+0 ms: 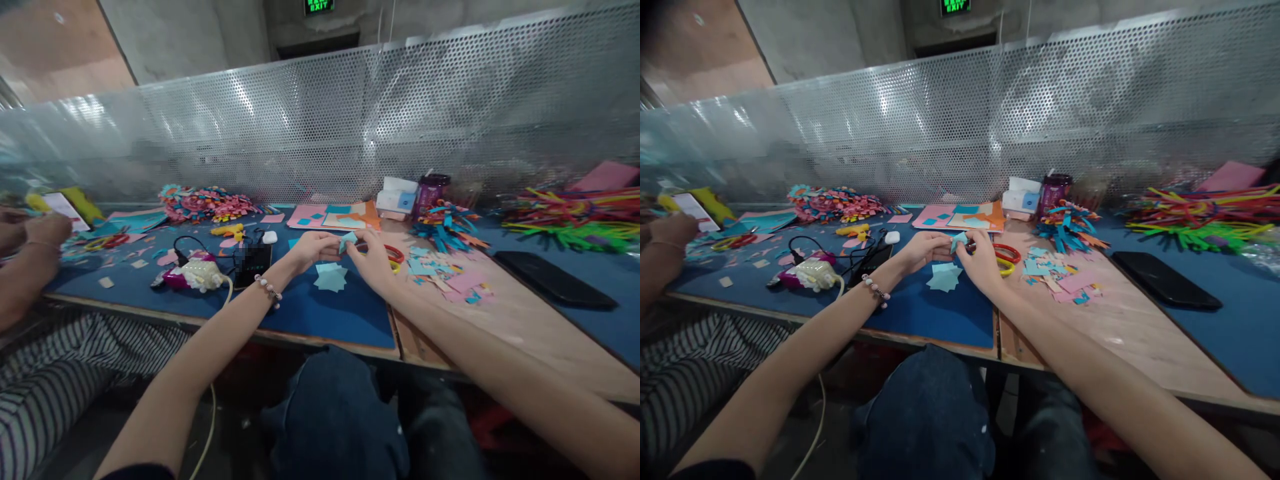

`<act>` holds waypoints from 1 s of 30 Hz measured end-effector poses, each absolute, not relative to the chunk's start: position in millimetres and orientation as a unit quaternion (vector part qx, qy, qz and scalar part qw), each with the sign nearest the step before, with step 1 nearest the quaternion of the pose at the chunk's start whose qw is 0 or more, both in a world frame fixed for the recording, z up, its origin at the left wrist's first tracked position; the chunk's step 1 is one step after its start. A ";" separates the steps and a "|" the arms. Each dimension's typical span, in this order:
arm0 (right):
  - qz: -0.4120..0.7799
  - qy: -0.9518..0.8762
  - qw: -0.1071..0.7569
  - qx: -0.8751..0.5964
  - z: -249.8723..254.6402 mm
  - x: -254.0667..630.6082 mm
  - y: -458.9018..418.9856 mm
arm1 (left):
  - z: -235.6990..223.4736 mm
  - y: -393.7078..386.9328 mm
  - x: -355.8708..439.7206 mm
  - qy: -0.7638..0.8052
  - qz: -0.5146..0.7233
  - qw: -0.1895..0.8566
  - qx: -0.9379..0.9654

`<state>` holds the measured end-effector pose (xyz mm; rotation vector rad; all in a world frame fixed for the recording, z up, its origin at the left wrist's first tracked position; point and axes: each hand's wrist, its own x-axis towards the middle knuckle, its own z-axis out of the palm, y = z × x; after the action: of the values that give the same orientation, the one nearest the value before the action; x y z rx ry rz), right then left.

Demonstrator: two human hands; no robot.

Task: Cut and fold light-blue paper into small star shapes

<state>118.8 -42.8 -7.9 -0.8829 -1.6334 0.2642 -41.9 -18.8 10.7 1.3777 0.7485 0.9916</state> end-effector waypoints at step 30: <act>-0.222 -0.787 0.405 -0.408 -14.2 120.1 -55.8 | 10.9 -17.9 -41.1 0.304 0.484 0.628 0.528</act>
<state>120.1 -55.8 -14.2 -1.0301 -1.9870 -0.5604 -41.1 -17.9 10.9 1.2112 0.6961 1.1104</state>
